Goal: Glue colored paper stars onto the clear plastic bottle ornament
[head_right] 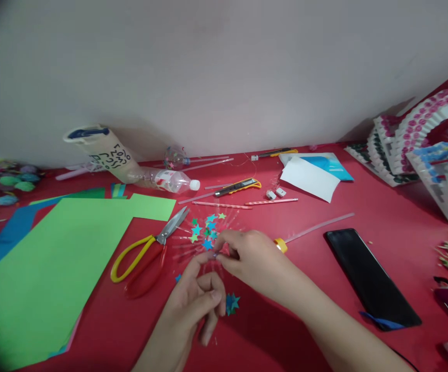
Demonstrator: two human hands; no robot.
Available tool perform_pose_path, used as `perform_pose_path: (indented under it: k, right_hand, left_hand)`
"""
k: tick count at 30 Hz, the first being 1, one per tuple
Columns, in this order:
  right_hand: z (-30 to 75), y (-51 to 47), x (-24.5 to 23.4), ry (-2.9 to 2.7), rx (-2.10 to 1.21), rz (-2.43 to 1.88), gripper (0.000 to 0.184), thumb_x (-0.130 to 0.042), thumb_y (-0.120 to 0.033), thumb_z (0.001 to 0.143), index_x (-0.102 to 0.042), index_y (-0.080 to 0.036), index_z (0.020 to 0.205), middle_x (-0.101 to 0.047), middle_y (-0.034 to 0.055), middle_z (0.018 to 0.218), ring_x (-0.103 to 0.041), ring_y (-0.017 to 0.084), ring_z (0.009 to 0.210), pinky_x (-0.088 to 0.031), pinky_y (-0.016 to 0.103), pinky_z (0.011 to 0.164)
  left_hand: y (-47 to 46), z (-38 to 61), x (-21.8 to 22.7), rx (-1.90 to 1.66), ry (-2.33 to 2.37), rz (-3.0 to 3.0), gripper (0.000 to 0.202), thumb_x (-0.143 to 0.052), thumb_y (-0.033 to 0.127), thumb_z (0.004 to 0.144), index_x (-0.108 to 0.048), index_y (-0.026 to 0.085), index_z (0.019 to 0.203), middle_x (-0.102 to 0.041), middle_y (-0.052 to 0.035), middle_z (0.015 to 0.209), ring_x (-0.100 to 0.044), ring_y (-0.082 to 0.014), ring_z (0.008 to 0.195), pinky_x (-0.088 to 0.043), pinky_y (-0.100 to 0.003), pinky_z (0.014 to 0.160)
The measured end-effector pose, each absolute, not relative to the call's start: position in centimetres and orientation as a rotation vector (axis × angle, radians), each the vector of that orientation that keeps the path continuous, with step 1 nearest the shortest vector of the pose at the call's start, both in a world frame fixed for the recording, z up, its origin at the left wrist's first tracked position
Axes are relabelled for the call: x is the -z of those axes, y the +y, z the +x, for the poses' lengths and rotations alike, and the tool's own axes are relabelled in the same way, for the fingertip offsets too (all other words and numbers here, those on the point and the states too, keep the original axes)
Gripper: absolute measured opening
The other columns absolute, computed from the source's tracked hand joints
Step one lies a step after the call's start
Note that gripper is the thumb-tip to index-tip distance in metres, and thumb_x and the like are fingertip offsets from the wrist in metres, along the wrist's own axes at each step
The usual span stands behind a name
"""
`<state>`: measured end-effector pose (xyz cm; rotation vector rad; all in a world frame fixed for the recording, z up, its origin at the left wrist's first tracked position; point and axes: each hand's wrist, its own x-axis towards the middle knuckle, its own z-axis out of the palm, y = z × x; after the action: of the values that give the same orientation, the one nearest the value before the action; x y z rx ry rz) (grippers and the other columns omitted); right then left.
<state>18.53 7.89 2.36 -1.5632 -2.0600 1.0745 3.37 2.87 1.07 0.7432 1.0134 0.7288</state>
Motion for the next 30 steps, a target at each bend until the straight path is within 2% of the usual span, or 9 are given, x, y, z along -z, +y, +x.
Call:
perform_pose_path:
  k: [9,18,26,30]
  right_hand:
    - [18.40,8.01,-2.09,-2.104,-1.049,-1.587,0.006,-0.052,-0.021,0.081,-0.059,-0.022,0.081,-0.058,-0.0033,0.063,-0.049,0.010,0.055,-0.031,0.020,0.050]
    - [18.79,7.98,-2.31,-2.199,-1.055,-1.536,0.010,-0.048,-0.021,0.085,-0.058,-0.022,0.084,-0.063,-0.0005,0.072,-0.054,0.012,0.062,-0.034,0.021,0.055]
    - [18.75,8.21,-2.17,-2.122,-1.015,-1.574,0.007,-0.053,-0.025,0.083,-0.059,-0.022,0.086,-0.056,-0.0043,0.059,-0.048,0.010,0.052,-0.031,0.019,0.049]
    - [18.78,8.08,-2.37,-2.111,-1.007,-1.564,0.012,-0.052,-0.026,0.084,-0.062,-0.023,0.090,-0.060,-0.0030,0.064,-0.050,0.010,0.054,-0.033,0.019,0.051]
  left_hand:
    - [2.87,3.30,-0.66,-0.731,1.002,0.725,0.040,-0.051,0.024,0.080,-0.036,0.022,0.117,-0.055,0.0065,0.062,-0.035,-0.0016,0.030,-0.020,-0.015,0.033]
    - [3.01,3.08,-0.25,-0.727,0.979,0.723,0.048,-0.052,0.023,0.079,-0.033,0.020,0.123,-0.055,0.0059,0.063,-0.037,-0.0021,0.031,-0.025,-0.014,0.033]
    - [2.97,3.04,-0.49,-0.748,0.973,0.714,0.046,-0.052,0.023,0.081,-0.031,0.020,0.122,-0.054,0.0058,0.063,-0.036,-0.0017,0.033,-0.024,-0.014,0.034]
    - [2.96,3.11,-0.50,-0.759,0.988,0.721,0.044,-0.051,0.022,0.082,-0.032,0.020,0.122,-0.054,0.0059,0.063,-0.035,-0.0016,0.033,-0.024,-0.014,0.034]
